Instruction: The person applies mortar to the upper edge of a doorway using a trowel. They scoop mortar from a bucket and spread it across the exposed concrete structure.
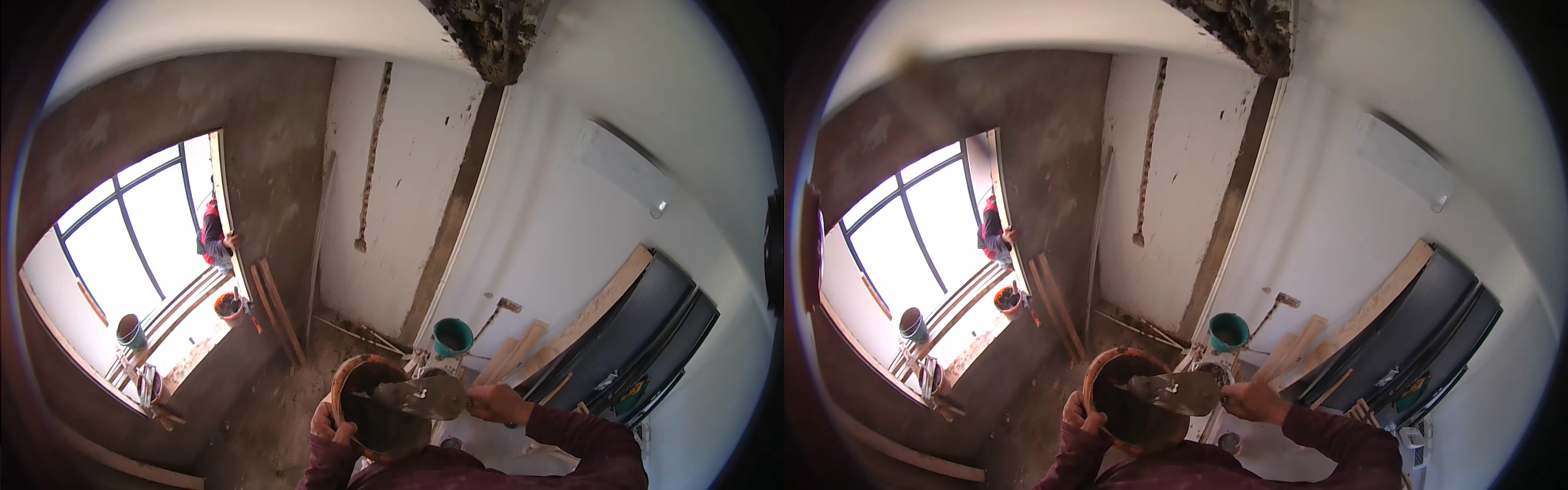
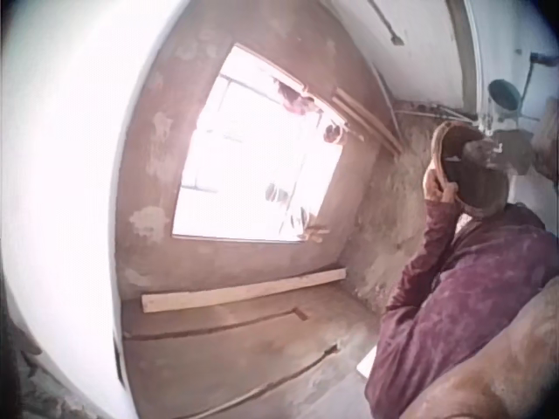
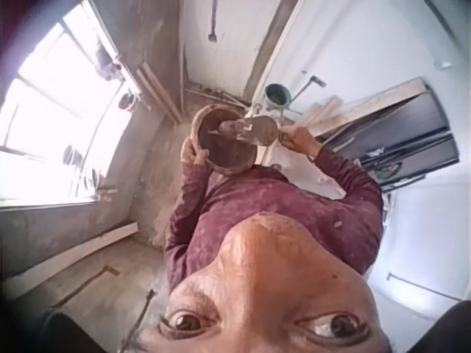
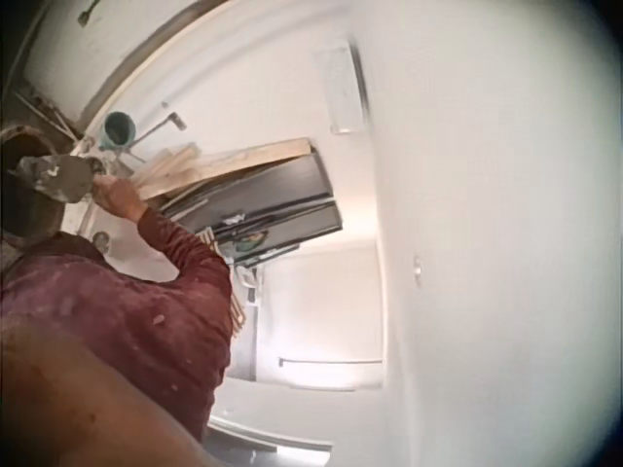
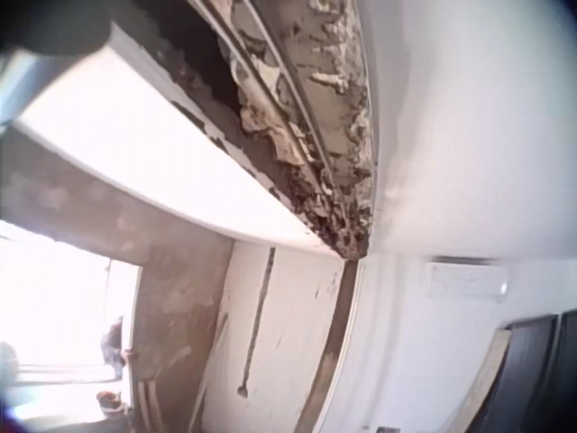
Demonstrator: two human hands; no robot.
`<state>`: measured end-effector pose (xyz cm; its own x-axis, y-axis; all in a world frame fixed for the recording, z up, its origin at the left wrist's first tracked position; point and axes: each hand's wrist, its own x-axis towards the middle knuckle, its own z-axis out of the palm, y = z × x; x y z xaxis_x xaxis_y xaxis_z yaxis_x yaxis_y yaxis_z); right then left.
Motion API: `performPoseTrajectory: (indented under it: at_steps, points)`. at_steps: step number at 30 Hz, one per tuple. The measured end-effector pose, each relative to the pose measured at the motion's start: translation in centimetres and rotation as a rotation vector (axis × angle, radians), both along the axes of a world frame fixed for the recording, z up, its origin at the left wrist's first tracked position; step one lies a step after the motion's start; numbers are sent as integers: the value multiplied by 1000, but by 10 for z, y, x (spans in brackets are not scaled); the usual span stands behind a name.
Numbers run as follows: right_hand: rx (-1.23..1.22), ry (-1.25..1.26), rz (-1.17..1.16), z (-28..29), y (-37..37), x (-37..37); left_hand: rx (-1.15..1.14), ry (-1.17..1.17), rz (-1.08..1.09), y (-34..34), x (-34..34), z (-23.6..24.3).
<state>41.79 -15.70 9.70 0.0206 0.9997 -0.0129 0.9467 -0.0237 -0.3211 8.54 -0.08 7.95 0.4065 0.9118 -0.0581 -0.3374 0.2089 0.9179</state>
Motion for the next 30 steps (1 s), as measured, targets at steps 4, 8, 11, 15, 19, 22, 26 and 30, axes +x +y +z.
performPoseTrajectory:
  at_steps: [4, 8, 11, 15, 19, 22, 26, 30]
  points:
    - [88, 215, -43, 52, 13, -5, 56, 121, -20, 28, 15, 0]
    - [135, 129, -112, 138, 47, 1, 121, 143, 9, 53, 30, 20]
    - [309, 47, -120, 206, 75, 8, 193, 127, 27, 79, 44, 28]
    - [538, -100, -112, 296, 94, 11, 225, 68, 8, 108, 66, 65]
    - [672, -233, -96, 361, 116, 21, 282, 15, 32, 128, 78, 100]
    - [712, -248, -154, 391, 128, 19, 306, -37, 19, 135, 85, 119]
    - [749, -271, -213, 411, 131, 20, 331, -47, -16, 143, 91, 132]
    - [745, -239, -284, 419, 138, 18, 263, -99, -87, 150, 93, 122]
